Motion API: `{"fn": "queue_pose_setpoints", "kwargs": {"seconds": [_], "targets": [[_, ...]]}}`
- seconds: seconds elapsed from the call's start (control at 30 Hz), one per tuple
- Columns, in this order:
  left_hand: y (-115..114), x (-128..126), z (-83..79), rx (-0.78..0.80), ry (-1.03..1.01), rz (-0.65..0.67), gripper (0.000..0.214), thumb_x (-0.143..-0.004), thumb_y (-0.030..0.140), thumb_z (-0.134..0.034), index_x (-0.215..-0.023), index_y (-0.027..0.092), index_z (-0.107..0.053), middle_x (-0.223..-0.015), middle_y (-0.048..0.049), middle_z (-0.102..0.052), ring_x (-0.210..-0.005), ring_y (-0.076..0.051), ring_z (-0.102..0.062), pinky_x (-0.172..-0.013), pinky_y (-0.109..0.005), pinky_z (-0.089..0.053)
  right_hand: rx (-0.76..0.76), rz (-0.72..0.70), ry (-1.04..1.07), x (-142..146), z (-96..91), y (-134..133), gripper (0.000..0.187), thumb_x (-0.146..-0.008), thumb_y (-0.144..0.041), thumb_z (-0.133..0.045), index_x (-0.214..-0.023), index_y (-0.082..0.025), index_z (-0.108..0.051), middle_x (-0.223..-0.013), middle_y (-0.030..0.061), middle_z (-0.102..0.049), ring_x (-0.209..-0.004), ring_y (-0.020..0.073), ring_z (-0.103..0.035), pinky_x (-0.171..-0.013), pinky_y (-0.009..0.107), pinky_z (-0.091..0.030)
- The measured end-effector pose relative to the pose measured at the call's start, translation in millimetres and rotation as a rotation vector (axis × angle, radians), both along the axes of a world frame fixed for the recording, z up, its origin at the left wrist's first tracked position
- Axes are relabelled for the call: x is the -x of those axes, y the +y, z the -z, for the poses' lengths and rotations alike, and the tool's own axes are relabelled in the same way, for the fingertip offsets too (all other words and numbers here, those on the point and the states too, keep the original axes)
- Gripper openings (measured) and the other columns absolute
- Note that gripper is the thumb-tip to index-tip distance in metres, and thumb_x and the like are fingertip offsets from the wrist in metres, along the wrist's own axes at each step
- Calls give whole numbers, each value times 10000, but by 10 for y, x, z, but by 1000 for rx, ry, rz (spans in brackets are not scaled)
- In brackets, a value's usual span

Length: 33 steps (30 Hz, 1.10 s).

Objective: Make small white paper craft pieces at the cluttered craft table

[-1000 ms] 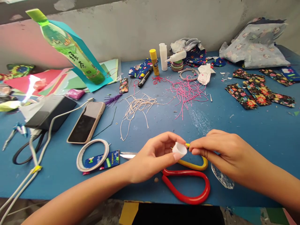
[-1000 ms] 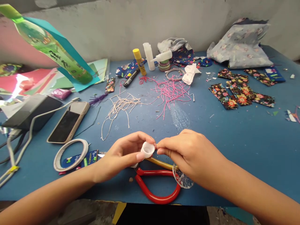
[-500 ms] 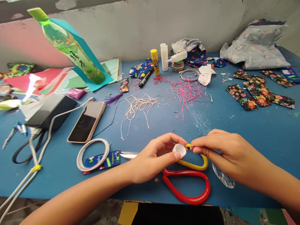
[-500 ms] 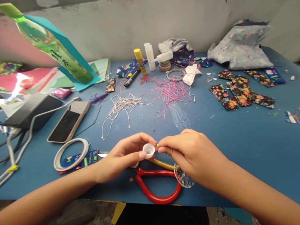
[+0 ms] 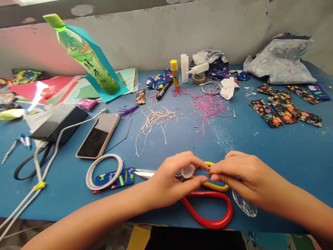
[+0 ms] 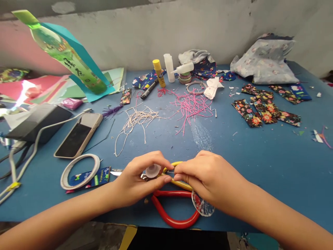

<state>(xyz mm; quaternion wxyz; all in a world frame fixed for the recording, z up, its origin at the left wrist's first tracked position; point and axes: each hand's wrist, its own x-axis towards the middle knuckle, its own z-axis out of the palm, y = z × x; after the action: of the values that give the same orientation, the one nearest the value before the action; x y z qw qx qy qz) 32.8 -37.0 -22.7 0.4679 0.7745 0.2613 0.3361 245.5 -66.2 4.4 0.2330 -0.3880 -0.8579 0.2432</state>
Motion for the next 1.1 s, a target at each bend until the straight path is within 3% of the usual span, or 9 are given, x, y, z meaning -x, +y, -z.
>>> {"fn": "queue_pose_setpoints", "kwargs": {"seconds": [0.13,0.3,0.53,0.73,0.8,0.83,0.93,1.1], "targets": [[21,-2,44,-145,-38,21,75,-882,141,-593,-872,126,-666,-726,-42,-627,-668,-120,-553,-622,-226,-440,13,-34,-22,5,-56,12,217,-925,-126,-487,-821,-176,-671,-678,-22,-683,-604,100,-567,-594,223,-390],[60,7,38,-182,16,-38,91,-890,169,-586,-844,133,-655,-680,-15,-587,-623,-112,-510,-595,-225,-418,42,15,-89,-30,-71,40,228,-930,-137,-473,-883,-202,-686,-721,-15,-712,-626,114,-605,-617,238,-421],[159,39,-51,15,32,-197,115,-849,217,-594,-762,153,-630,-688,13,-582,-620,-97,-475,-610,-222,-379,-97,206,-267,-179,102,200,311,-970,-346,-412,-919,-242,-701,-815,13,-749,-693,179,-667,-644,286,-476],[397,154,-100,177,-89,-414,359,-780,322,-621,-493,157,-481,-466,69,-356,-476,-68,-303,-486,-228,-230,-79,328,-427,-310,247,340,299,-948,-386,-429,-970,-283,-709,-896,-6,-759,-772,218,-686,-647,308,-490],[530,220,-98,240,-173,-525,310,-786,383,-612,-585,157,-545,-481,72,-364,-474,-70,-307,-481,-223,-238,-74,359,-459,-338,252,380,311,-949,-392,-419,-982,-282,-708,-896,-3,-759,-785,225,-692,-645,309,-490],[595,252,-101,276,-222,-574,243,-776,395,-621,-721,159,-595,-505,79,-380,-478,-72,-315,-485,-216,-253,-70,376,-477,-351,247,398,315,-950,-394,-415,-990,-283,-707,-899,-2,-759,-792,225,-695,-647,308,-490],[740,325,-124,389,-338,-643,442,-717,366,-664,-1092,164,-547,-566,95,-406,-490,-75,-340,-507,-201,-311,-54,428,-544,-407,207,433,311,-950,-387,-414,-1003,-284,-702,-916,3,-758,-812,229,-701,-652,305,-489],[770,325,-172,553,-425,-618,400,-701,300,-535,-1067,142,-495,-699,48,-462,-524,-74,-412,-545,-219,-413,-7,489,-692,-649,101,414,227,-895,-341,-513,-849,-270,-724,-854,27,-759,-783,272,-705,-608,319,-476]]}}
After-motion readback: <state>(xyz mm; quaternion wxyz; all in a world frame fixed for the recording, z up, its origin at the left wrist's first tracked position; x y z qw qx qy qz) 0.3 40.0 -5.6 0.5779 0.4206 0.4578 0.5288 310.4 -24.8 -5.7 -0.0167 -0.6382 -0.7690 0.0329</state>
